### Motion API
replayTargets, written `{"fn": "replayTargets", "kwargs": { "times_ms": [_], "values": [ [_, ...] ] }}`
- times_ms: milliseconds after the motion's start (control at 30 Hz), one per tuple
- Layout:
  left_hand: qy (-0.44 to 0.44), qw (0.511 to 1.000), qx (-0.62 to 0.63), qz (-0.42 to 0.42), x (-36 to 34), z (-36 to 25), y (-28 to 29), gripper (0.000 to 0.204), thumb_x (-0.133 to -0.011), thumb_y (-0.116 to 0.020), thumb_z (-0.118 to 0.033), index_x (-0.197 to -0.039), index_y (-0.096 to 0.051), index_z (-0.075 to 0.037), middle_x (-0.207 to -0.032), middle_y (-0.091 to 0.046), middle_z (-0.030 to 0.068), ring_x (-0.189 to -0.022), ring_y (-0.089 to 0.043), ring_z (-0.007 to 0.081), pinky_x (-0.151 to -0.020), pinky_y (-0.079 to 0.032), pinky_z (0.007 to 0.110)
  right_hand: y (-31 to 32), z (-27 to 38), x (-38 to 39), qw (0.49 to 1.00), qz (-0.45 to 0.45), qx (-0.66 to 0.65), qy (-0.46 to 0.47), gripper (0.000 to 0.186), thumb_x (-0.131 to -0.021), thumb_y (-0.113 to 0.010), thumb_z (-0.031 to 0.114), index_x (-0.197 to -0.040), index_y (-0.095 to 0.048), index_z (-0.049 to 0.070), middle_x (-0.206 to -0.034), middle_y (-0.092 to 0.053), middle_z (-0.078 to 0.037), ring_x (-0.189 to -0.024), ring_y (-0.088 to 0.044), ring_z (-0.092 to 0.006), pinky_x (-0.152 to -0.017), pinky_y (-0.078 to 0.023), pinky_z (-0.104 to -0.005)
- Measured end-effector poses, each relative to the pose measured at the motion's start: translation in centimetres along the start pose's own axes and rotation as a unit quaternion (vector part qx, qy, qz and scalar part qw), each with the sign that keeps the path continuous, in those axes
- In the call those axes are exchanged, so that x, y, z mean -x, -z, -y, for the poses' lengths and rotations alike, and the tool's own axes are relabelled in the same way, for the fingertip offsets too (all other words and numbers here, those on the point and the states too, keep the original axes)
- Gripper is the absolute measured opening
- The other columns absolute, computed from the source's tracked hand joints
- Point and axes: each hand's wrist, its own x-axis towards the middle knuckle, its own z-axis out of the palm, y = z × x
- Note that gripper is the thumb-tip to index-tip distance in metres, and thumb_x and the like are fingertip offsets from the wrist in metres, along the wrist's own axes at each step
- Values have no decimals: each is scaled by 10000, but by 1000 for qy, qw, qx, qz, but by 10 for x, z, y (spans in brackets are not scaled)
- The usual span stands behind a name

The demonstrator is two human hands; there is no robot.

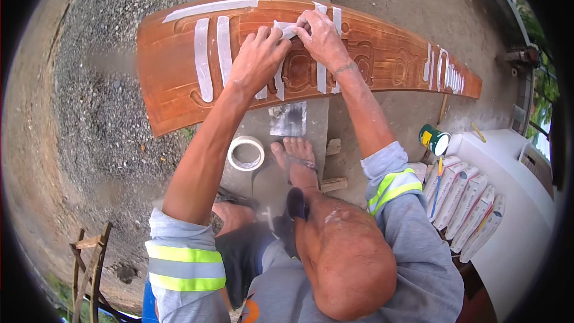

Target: The person applies a white substance into the carved letters of a wooden sign and scrapes away the excess with a putty knife.

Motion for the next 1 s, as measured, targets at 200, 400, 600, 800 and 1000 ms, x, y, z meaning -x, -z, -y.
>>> {"fn": "replayTargets", "kwargs": {
  "times_ms": [200,400,600,800,1000],
  "values": [
    [-7,999,13,-28,-1,-7,-4,184,-890,-631,-164,-1066,-655,-114,-1096,-601,64,-1098,-595,247,-895,-532,392,12,-6,0,1000,1,5,8,144,-902,-729,121,-901,-640,7,-865,-668,-135,-836,-649,-308,-764,-527,-415],
    [-3,999,7,-39,-3,-6,-2,170,-891,-630,-163,-1052,-660,-113,-1087,-599,63,-1089,-592,249,-877,-545,386,23,-5,-13,991,101,-19,-81,165,-868,-764,142,-908,-680,5,-925,-699,-177,-921,-677,-355,-833,-534,-453],
    [6,999,28,-42,-1,-6,-2,199,-862,-628,-118,-1059,-627,-88,-1067,-595,72,-1059,-590,255,-907,-534,390,13,0,-10,995,69,5,-66,166,-863,-767,138,-887,-666,9,-918,-695,-175,-932,-673,-370,-850,-533,-467],
    [1,999,19,-33,-1,-6,2,188,-862,-631,-118,-1048,-630,-87,-1063,-594,70,-1066,-587,252,-902,-538,386,8,0,-6,998,36,15,-40,172,-855,-777,125,-895,-650,17,-895,-677,-170,-942,-660,-381,-853,-527,-475],
    [26,999,-19,30,9,-19,18,277,-859,-638,-120,-1129,-630,-58,-1126,-598,91,-1100,-575,257,-959,-501,406,4,13,12,994,-40,-3,-100,178,-879,-752,118,-950,-621,20,-958,-632,-171,-972,-624,-400,-861,-514,-488]
  ]
}}
